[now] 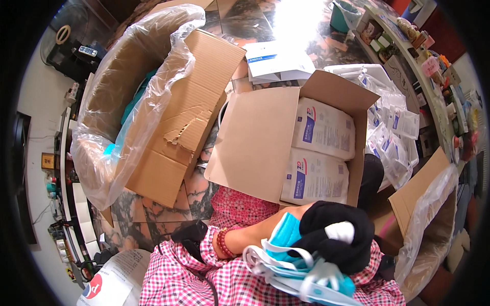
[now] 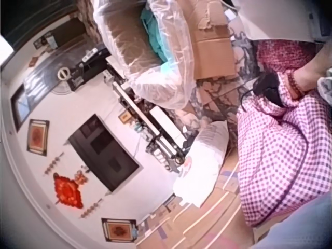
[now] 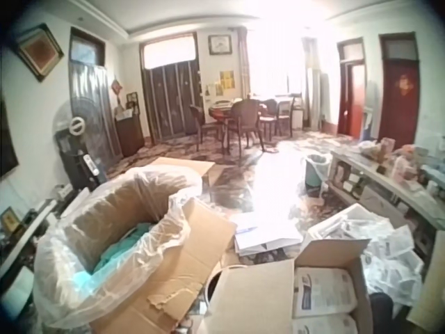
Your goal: Organizing and packing teal medical masks into boxes.
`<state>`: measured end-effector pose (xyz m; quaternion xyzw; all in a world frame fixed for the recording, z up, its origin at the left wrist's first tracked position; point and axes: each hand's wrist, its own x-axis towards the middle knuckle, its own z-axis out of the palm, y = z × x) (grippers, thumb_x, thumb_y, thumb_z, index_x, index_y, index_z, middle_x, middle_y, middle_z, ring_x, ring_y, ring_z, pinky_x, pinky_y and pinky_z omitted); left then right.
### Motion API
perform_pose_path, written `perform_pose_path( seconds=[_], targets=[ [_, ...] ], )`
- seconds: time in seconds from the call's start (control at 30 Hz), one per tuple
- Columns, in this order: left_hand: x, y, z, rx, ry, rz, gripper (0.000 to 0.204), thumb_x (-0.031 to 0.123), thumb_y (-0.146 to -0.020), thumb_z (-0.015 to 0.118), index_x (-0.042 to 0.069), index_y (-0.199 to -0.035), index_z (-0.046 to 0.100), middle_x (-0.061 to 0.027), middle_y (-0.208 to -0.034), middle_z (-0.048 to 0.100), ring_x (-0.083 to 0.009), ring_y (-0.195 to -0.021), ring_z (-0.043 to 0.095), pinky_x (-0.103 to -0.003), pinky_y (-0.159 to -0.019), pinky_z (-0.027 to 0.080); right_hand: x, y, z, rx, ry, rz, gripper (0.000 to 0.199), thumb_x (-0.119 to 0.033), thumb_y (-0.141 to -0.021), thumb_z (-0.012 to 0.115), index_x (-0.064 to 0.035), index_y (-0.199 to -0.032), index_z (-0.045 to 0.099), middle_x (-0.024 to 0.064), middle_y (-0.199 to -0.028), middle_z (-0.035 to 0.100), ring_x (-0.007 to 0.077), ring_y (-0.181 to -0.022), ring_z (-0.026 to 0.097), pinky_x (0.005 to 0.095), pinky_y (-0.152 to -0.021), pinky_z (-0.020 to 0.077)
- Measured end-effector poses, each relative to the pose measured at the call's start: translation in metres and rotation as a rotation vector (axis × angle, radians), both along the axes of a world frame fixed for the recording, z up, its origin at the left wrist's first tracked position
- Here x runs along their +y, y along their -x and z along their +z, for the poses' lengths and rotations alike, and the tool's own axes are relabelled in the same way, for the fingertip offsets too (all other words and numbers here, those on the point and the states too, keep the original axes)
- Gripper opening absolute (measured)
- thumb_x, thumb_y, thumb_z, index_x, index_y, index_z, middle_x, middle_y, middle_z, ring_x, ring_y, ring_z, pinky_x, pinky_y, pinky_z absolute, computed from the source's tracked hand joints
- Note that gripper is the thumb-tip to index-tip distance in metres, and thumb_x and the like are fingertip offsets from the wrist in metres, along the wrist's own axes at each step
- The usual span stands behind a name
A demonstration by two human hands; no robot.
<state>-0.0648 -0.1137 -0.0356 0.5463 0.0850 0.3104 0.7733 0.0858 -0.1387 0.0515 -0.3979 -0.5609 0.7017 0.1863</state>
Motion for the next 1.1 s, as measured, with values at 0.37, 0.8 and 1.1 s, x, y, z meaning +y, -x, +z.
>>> perform_pose_path(
  seconds=[0.37, 0.8, 1.1],
  targets=[
    [-0.003, 0.04, 0.032, 0.243, -0.39, -0.126, 0.023, 0.022, -0.103, 0.052, 0.001, -0.096, 0.06, -0.0184, -0.082, 0.061, -0.0416, -0.077, 0.06, -0.047, -0.068, 0.049, -0.011, -0.058, 0.024, -0.057, 0.109, 0.072, 0.014, -0.013, -0.088, 0.074, 0.0011, -0.089, 0.073, 0.0091, -0.08, 0.073, 0.0147, -0.071, 0.069, 0.0307, -0.067, 0.055],
    [-0.029, 0.084, 0.049, 0.345, -0.478, -0.081, 0.023, 0.02, -0.103, 0.057, 0.003, -0.088, 0.057, -0.0097, -0.074, 0.053, -0.0266, -0.062, 0.057, -0.037, -0.053, 0.044, -0.02, -0.072, 0.028, -0.064, 0.113, 0.058, 0.015, -0.013, -0.088, 0.075, 0.0015, -0.088, 0.073, 0.0093, -0.081, 0.073, 0.0148, -0.071, 0.069, 0.0306, -0.067, 0.0553],
    [0.0, 0.046, 0.03, 0.381, -0.299, 0.072, 0.017, 0.014, -0.101, 0.059, 0.0, -0.092, 0.061, -0.0101, -0.073, 0.058, -0.0218, -0.063, 0.06, -0.034, -0.057, 0.047, 0.007, -0.068, 0.019, -0.065, -0.088, 0.043, 0.015, -0.014, -0.087, 0.075, 0.0018, -0.088, 0.073, 0.0094, -0.081, 0.073, 0.0148, -0.071, 0.07, 0.0306, -0.067, 0.0556]
  ],
)
